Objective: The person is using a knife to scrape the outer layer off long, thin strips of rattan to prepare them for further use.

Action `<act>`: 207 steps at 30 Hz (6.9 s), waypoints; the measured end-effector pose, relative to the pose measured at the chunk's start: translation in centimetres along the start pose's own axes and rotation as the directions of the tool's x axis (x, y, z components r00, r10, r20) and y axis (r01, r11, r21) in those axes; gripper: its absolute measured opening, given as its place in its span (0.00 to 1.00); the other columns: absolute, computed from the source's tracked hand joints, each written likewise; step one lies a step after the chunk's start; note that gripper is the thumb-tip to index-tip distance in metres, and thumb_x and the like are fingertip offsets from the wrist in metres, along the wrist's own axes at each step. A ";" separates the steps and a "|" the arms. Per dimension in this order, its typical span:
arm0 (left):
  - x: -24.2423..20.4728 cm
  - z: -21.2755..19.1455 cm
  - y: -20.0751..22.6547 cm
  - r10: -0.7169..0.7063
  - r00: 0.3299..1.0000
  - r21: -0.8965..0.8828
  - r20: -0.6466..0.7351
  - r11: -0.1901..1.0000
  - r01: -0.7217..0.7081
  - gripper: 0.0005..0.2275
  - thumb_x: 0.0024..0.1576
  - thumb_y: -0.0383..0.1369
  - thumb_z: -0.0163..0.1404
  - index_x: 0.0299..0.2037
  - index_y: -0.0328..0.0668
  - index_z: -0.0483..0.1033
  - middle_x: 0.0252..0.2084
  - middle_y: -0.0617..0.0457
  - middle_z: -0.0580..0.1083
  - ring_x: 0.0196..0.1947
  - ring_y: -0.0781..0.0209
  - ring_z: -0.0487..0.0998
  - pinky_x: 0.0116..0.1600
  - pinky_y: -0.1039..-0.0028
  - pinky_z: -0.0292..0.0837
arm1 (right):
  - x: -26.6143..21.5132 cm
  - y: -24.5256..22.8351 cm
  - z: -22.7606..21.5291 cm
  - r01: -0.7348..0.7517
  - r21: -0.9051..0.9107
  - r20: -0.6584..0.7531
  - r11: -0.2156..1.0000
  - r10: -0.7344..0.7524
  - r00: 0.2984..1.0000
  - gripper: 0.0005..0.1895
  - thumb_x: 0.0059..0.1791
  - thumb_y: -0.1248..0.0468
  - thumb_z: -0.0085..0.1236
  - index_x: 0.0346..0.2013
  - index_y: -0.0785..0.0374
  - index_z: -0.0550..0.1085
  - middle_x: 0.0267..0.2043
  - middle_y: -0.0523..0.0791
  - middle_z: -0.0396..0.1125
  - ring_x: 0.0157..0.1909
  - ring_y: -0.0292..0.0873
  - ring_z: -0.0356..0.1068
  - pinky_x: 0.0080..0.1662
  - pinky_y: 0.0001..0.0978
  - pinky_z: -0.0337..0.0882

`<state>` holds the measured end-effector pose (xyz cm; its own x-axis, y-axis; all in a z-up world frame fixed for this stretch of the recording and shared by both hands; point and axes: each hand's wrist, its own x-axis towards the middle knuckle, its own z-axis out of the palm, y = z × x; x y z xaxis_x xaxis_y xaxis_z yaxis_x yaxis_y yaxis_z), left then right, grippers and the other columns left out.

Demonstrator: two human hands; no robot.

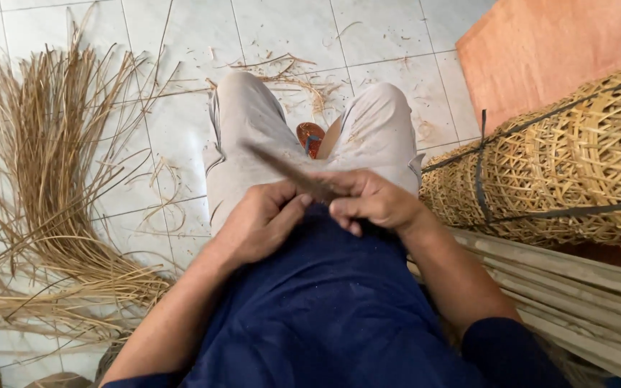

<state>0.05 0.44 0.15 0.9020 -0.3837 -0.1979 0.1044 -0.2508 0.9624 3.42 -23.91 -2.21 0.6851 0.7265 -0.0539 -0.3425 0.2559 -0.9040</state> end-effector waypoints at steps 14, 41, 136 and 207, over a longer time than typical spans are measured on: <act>-0.2 -0.5 0.2 0.023 0.999 0.037 0.027 0.999 -0.024 0.11 0.63 0.37 0.50 0.33 0.43 0.83 0.18 0.50 0.74 0.23 0.62 0.73 0.30 0.71 0.73 | -0.3 1.5 -0.5 -0.002 -0.013 -0.055 1.000 0.001 0.998 0.18 0.50 0.74 0.57 0.55 0.74 0.73 0.19 0.52 0.68 0.14 0.41 0.67 0.18 0.28 0.69; -1.6 -2.1 0.4 -0.001 0.998 0.103 0.062 0.995 -0.006 0.10 0.63 0.36 0.49 0.40 0.44 0.84 0.21 0.44 0.76 0.24 0.57 0.75 0.34 0.65 0.75 | -1.0 1.9 -4.8 0.003 -0.010 -0.133 1.000 -0.005 0.991 0.29 0.51 0.73 0.54 0.69 0.65 0.67 0.18 0.54 0.67 0.15 0.45 0.69 0.18 0.30 0.71; -2.7 -2.4 -8.1 -0.029 0.980 -0.160 -0.195 0.987 -0.002 0.09 0.66 0.31 0.50 0.40 0.35 0.83 0.18 0.54 0.68 0.23 0.69 0.66 0.29 0.79 0.63 | -0.3 4.8 -3.8 0.348 -0.057 -0.461 0.936 -0.334 0.822 0.09 0.50 0.75 0.59 0.45 0.73 0.72 0.22 0.60 0.68 0.21 0.52 0.73 0.26 0.38 0.77; -0.8 -1.1 -3.5 0.076 0.997 -0.095 -0.034 0.992 -0.079 0.09 0.64 0.35 0.51 0.40 0.42 0.84 0.18 0.54 0.71 0.24 0.66 0.69 0.31 0.75 0.69 | 0.6 2.5 -2.6 0.071 -0.018 -0.099 0.997 -0.072 0.992 0.27 0.50 0.76 0.57 0.65 0.74 0.68 0.26 0.53 0.69 0.19 0.41 0.69 0.21 0.27 0.70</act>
<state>-0.57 2.60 -2.90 0.9212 -0.3707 -0.1181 0.0728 -0.1339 0.9883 4.60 -24.47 -5.60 0.7685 0.6391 -0.0302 -0.2812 0.2950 -0.9132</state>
